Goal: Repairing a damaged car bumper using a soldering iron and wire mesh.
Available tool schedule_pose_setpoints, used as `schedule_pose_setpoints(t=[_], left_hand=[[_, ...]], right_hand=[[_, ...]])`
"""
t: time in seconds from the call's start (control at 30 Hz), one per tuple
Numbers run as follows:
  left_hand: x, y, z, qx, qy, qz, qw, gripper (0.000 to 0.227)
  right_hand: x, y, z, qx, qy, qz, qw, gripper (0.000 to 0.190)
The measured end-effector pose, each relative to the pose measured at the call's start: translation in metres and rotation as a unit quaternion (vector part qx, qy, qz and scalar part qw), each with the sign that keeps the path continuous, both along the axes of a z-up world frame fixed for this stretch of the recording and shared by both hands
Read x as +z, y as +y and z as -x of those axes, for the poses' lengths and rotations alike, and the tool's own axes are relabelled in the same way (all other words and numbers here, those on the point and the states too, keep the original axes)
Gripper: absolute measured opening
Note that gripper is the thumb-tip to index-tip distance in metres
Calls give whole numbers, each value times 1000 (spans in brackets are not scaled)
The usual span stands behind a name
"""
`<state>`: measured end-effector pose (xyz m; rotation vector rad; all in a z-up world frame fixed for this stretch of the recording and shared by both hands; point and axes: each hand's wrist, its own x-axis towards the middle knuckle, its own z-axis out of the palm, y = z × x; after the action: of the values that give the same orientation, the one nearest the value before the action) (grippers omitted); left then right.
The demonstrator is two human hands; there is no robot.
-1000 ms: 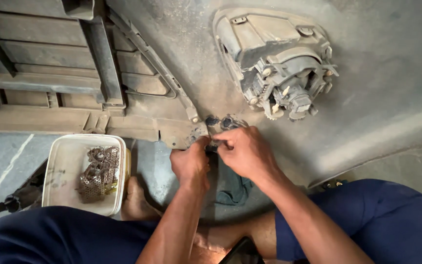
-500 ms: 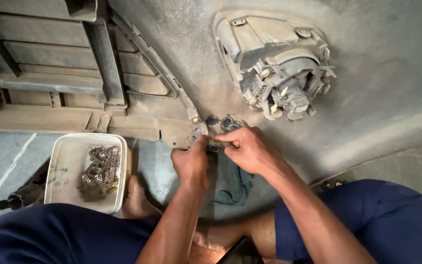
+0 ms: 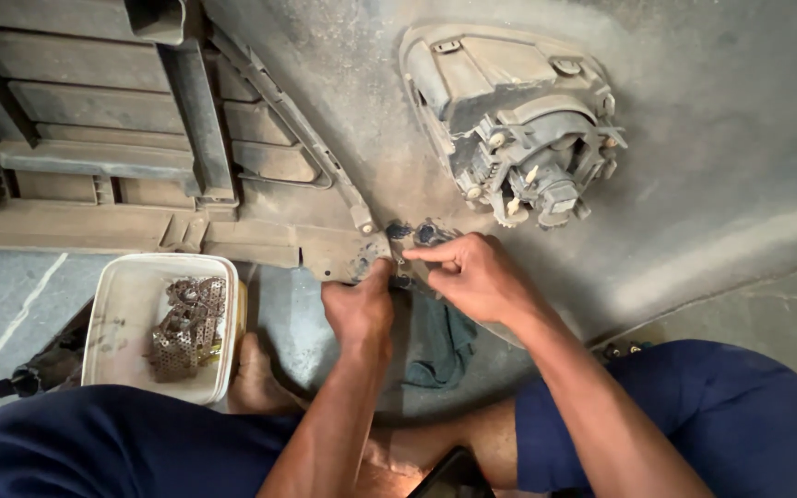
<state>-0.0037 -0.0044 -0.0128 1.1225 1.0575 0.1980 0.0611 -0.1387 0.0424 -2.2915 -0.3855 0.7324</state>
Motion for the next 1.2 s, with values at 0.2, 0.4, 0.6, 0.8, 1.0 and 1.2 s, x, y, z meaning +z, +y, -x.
schedule_pose_setpoints(t=[0.2, 0.4, 0.6, 0.8, 1.0, 1.2], left_hand=[[-4, 1, 1, -2, 15, -13, 1000, 50], [-11, 0, 1, -1, 31, -19, 999, 50], [20, 0, 5, -12, -19, 29, 999, 46], [31, -22, 42, -100, 137, -74, 983, 34], [35, -42, 51, -290, 109, -249, 918, 25], [-1, -30, 41, -170, 75, -288, 939, 19]], right_hand=[[15, 14, 12, 17, -32, 100, 994, 46], [21, 18, 13, 48, -102, 114, 987, 43], [28, 16, 11, 42, -67, 140, 987, 46], [28, 13, 7, 45, -62, 116, 990, 47], [31, 15, 7, 55, -33, 142, 988, 49], [26, 14, 6, 60, -62, 123, 989, 49]])
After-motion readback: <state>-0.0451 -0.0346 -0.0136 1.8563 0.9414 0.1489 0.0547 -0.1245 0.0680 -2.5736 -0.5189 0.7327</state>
